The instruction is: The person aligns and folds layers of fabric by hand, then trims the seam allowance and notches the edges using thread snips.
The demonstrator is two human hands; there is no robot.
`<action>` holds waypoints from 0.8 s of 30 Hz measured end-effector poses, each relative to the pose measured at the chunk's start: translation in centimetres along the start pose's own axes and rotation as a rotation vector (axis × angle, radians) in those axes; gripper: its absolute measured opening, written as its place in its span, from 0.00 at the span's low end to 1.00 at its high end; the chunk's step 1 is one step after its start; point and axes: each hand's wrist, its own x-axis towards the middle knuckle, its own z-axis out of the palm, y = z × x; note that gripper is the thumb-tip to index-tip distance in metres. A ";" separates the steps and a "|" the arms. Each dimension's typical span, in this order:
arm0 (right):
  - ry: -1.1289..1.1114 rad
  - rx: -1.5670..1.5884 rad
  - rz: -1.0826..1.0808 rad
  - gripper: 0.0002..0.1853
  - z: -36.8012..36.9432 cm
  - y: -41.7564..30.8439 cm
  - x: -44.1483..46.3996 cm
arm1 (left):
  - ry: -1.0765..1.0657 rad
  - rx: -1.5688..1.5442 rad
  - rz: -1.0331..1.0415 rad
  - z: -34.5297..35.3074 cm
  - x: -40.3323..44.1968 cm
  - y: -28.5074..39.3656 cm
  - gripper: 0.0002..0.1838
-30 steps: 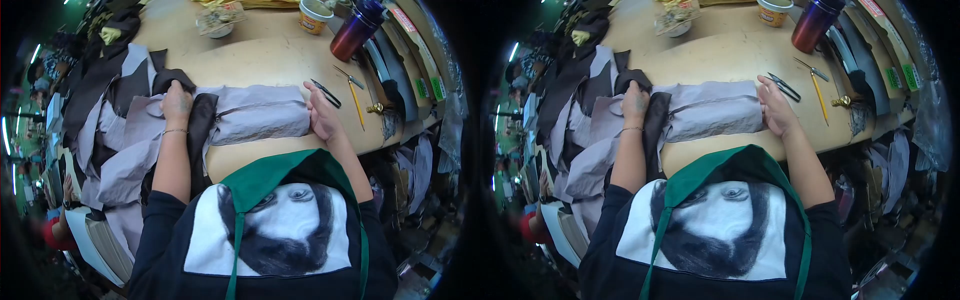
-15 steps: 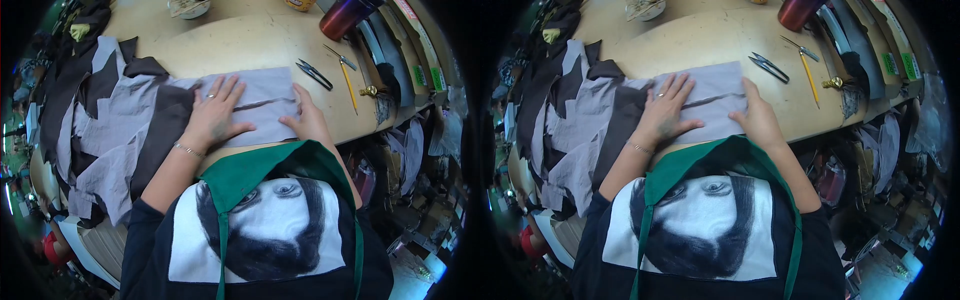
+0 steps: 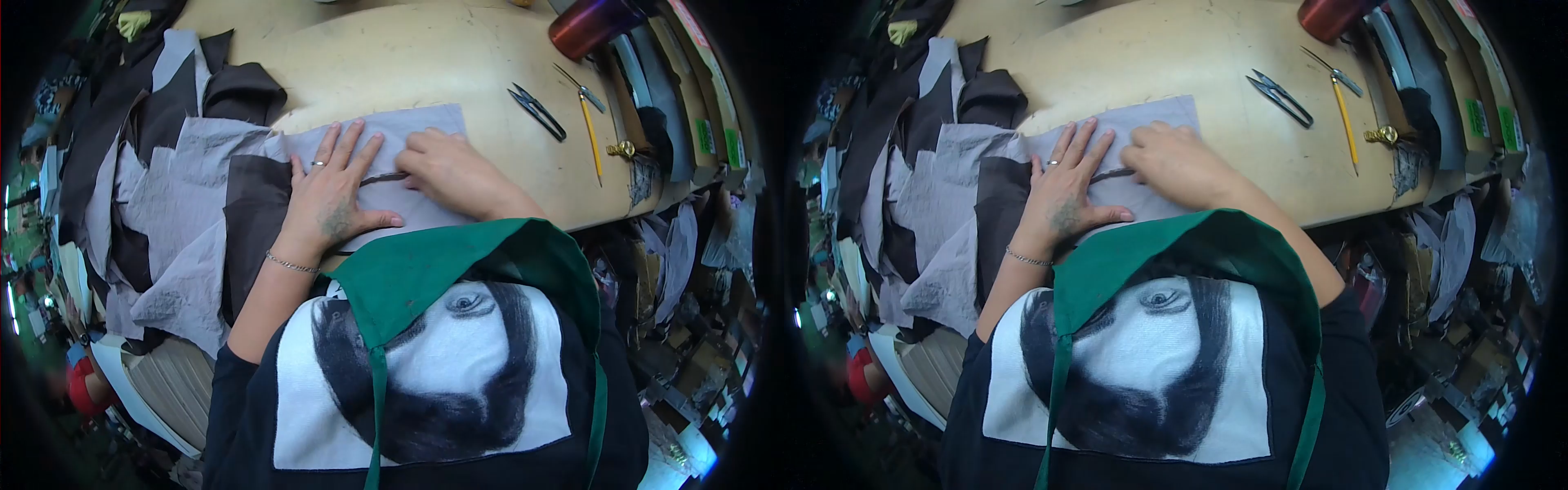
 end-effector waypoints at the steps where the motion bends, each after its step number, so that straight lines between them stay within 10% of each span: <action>1: -0.015 -0.037 0.004 0.07 -0.5 0.5 -0.4 | -0.002 -0.019 -0.001 0.1 0.0 -0.1 0.61; 7: 0.037 -0.151 0.285 0.05 -4.5 4.3 -6.3 | -0.025 -0.035 -0.009 -0.3 0.1 0.1 0.58; 24: 0.340 -0.187 -0.016 0.18 1.8 0.1 -3.8 | 0.073 -0.084 0.127 0.7 2.5 1.9 0.50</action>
